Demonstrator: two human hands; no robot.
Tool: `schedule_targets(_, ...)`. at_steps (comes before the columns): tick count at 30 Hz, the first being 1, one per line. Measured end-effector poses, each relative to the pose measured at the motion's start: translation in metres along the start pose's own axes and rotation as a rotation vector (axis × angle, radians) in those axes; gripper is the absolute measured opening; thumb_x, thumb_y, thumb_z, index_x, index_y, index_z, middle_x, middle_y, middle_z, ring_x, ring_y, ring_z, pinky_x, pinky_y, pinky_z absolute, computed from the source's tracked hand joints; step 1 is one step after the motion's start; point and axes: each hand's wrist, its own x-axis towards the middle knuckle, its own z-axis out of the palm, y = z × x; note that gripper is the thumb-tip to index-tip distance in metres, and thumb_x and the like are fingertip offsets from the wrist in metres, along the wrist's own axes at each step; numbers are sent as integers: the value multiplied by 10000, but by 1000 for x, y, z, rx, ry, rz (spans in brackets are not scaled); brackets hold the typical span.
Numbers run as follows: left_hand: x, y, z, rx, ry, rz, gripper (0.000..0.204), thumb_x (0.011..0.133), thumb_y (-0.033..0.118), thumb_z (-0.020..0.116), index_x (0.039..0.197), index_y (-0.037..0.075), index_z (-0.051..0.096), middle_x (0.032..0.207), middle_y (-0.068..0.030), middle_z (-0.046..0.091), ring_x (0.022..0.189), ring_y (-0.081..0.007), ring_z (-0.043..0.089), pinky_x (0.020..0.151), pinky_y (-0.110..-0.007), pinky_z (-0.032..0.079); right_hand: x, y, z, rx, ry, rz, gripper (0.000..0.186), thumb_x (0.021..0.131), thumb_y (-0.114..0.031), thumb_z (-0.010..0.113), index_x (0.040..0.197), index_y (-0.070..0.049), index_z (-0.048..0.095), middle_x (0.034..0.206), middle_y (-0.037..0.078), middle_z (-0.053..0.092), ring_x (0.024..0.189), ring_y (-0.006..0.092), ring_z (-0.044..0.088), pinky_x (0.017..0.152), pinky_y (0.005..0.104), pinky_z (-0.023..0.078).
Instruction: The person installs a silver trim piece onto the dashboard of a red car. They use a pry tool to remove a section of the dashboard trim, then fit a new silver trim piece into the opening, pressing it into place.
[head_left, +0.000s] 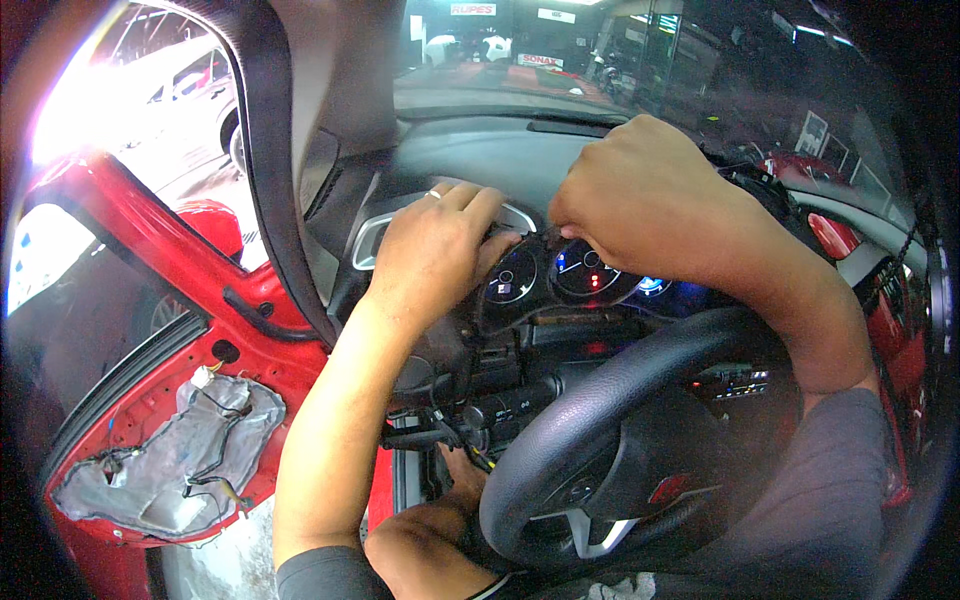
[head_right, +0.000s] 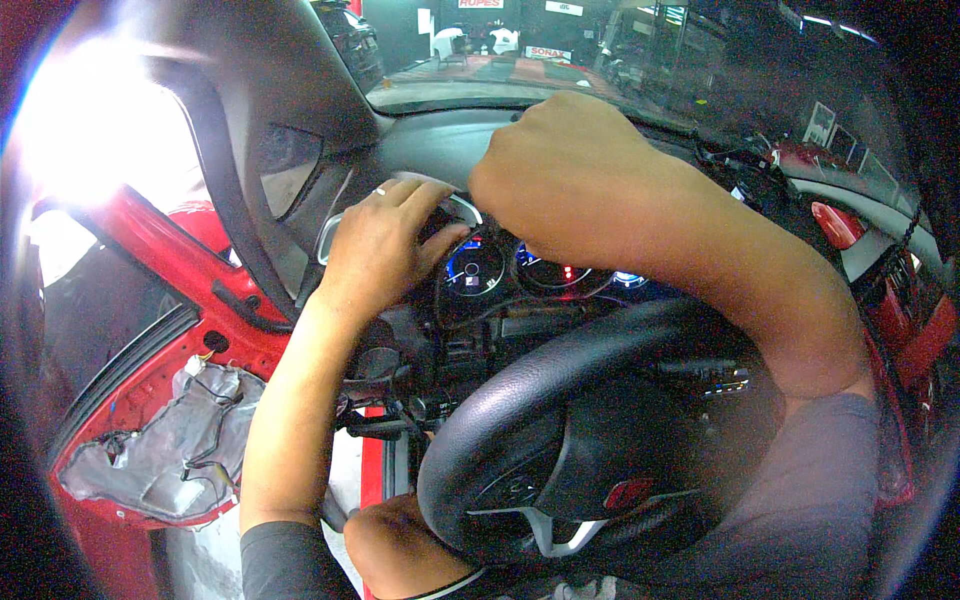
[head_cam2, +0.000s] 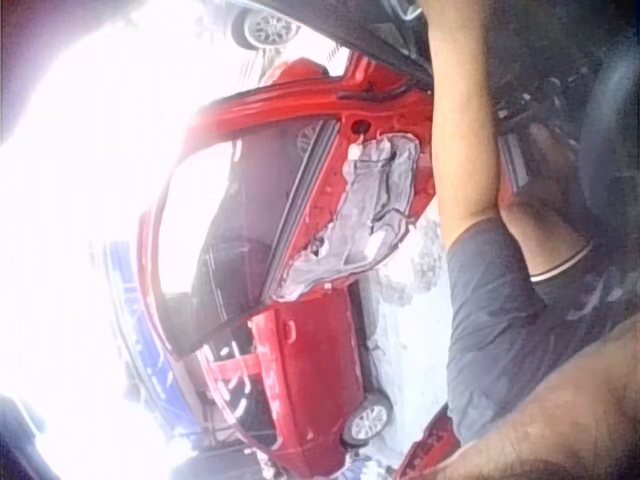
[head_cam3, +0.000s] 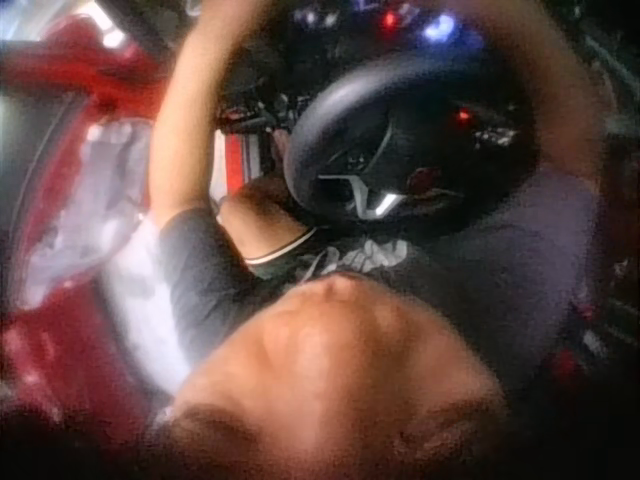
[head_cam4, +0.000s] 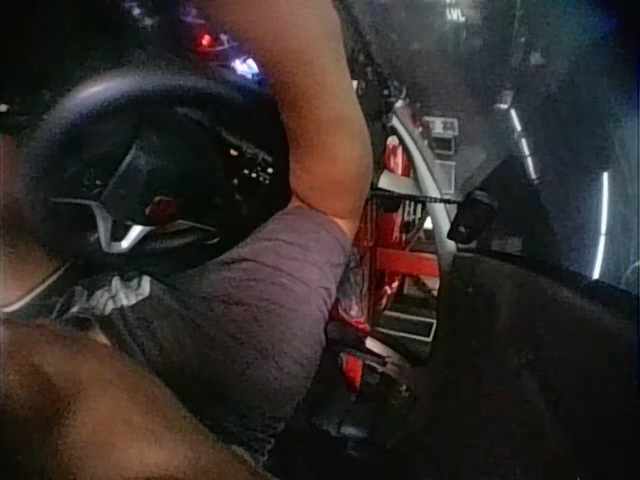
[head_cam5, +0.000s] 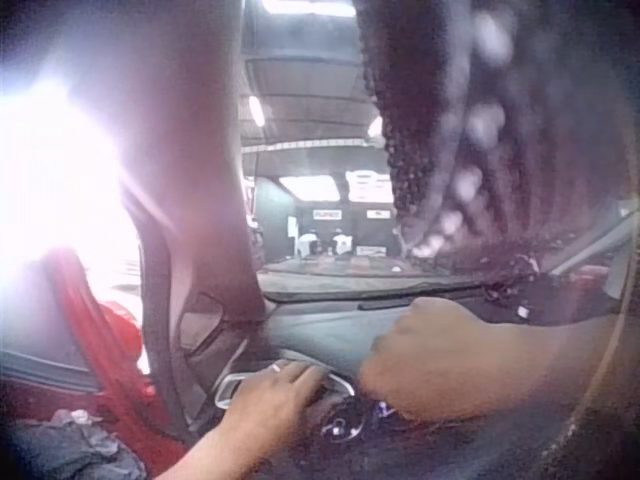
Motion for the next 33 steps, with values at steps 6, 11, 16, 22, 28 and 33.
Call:
schedule_targets(6,-6,-6,16,82,118,114,501,922,311,738,1286,-19,642,1175,-196,693,1117,-386,639,943,-470,541,2,4,1,17,48,-23,155,810,-182,700,819,-56,790,828,186,759,819,342,766,783,472,593)
schedule_targets(11,-8,-5,20,104,138,105,490,909,291,735,1263,-34,641,1187,-188,687,1112,-369,628,977,-461,517,5,-3,-2,-2,113,-17,132,818,-185,706,808,-81,786,815,172,751,801,340,757,790,477,579)
schedule_targets(16,-11,-5,25,110,193,107,484,896,292,730,1222,-56,650,1152,-185,686,1081,-356,635,969,-455,509,16,-11,-3,-104,165,-85,74,777,-151,717,783,-113,781,774,155,738,759,340,746,717,472,581)
schedule_targets(22,-13,-5,28,49,197,75,468,902,263,755,1257,-22,645,1222,-189,680,1110,-373,625,981,-467,507,22,-11,0,-46,42,-4,149,840,-197,701,874,-94,802,868,164,774,864,336,772,854,472,586)
schedule_targets(28,-14,-4,28,31,240,81,514,898,296,758,1296,-8,642,1209,-175,679,1098,-369,620,972,-470,502,12,-5,11,-9,25,12,157,836,-211,691,823,-92,793,833,155,771,806,324,772,740,466,598)
schedule_targets(33,-9,-1,25,9,211,42,518,873,352,773,1267,32,674,1140,-132,685,1051,-350,624,919,-462,500,10,-5,21,-130,77,-59,135,834,-226,674,831,-158,791,796,109,758,785,285,763,742,455,580)
